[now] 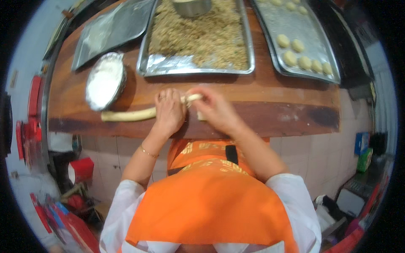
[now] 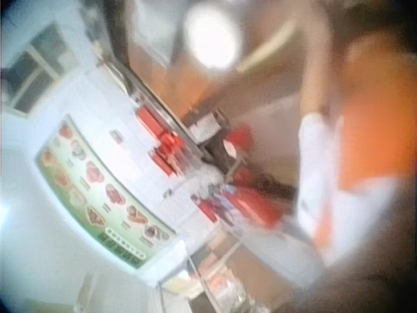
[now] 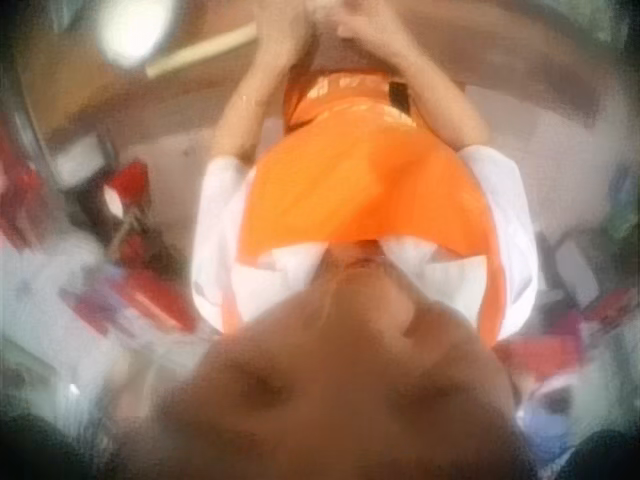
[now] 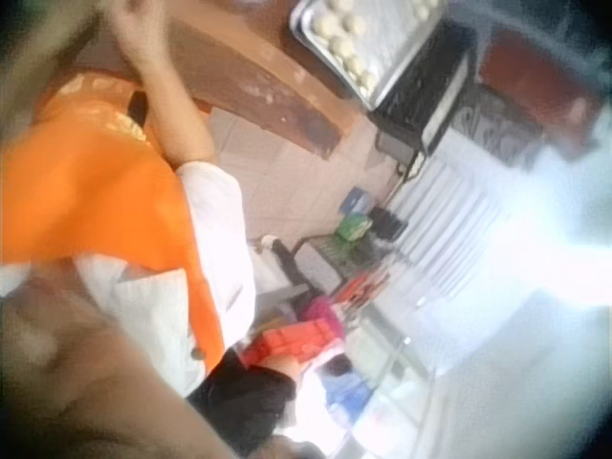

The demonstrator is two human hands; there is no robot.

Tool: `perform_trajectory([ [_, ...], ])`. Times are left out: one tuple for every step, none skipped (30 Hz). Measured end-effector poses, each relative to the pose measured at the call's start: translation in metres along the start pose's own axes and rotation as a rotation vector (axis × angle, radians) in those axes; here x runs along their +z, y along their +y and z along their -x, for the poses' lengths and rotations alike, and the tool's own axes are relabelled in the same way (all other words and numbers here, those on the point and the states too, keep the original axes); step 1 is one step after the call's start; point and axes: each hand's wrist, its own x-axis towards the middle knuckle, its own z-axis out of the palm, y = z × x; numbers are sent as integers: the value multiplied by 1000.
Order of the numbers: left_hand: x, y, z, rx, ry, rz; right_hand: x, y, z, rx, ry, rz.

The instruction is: The person prepares bread rolls by hand at a table, taking pieces of dough from a tray, flattening them, filling them with a crumbly mixture using their hands, and then sealing and shaping the dough into rounded rolls before placing them onto another tray.

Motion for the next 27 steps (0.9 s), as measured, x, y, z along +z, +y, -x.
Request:
perform_trajectory([
  [-10, 6, -1, -10, -7, 47, -14, 4, -1, -47, 30, 83],
  [-16, 11, 3, -2, 8, 58, -29, 7, -3, -148, 41, 303],
  [-21, 14, 3, 11, 29, 68, -40, 9, -2, -252, 22, 514],
  [-21, 15, 6, 23, 39, 87, -41, 4, 3, -226, -5, 587],
  [-19, 14, 8, 25, 61, 140, -40, -3, 8, -200, -29, 661],
  [-18, 15, 7, 35, 87, 186, -39, -8, 8, -100, -62, 660],
  [-16, 15, 6, 48, 113, 234, -37, -12, 7, 1, -92, 657],
  [-14, 17, 2, 64, 126, 342, -36, -14, 6, 102, -118, 653],
  [-13, 23, -5, 82, 139, 450, -37, -7, 4, -34, -115, 778],
  [-10, 28, -12, 99, 151, 553, -36, 7, 1, -173, -111, 899],
  [1, 36, -19, 96, 141, 598, -38, 17, -1, -314, -103, 1018],
  [17, 44, -24, 86, 134, 640, -40, 18, -3, -338, -102, 947],
  [23, 52, -32, 80, 130, 684, -44, 17, -3, -364, -12, 874],
  [28, 56, -44, 117, 132, 687, -51, 13, -3, -388, 77, 800],
  [30, 62, -55, 149, 125, 695, -58, 12, 1, -400, 163, 722],
  [30, 67, -59, 178, 120, 704, -69, 9, 6, -366, 254, 686],
  [30, 71, -59, 259, 98, 614, -79, 6, 11, -330, 345, 648],
  [29, 75, -59, 340, 74, 524, -86, 3, 16, -353, 409, 611],
  [30, 78, -58, 420, 49, 434, -91, 1, 21, -346, 435, 575],
  [32, 76, -54, 470, -20, 283, -94, -1, 28, -338, 460, 538],
  [33, 76, -54, 495, -28, 249, -97, 0, 33, -327, 487, 497],
  [34, 76, -54, 520, -37, 214, -101, 3, 36, -357, 494, 478],
  [35, 77, -54, 545, -46, 181, -103, 6, 39, -330, 500, 457],
  [28, 79, -57, 551, -87, 156, -104, 3, 42, -316, 509, 436],
  [28, 81, -60, 544, -117, 153, -105, 2, 43, -302, 517, 415],
  [28, 83, -62, 537, -146, 150, -106, 4, 41, -317, 531, 353],
  [24, 85, -67, 535, -167, 139, -105, 4, 37, -344, 547, 290],
])
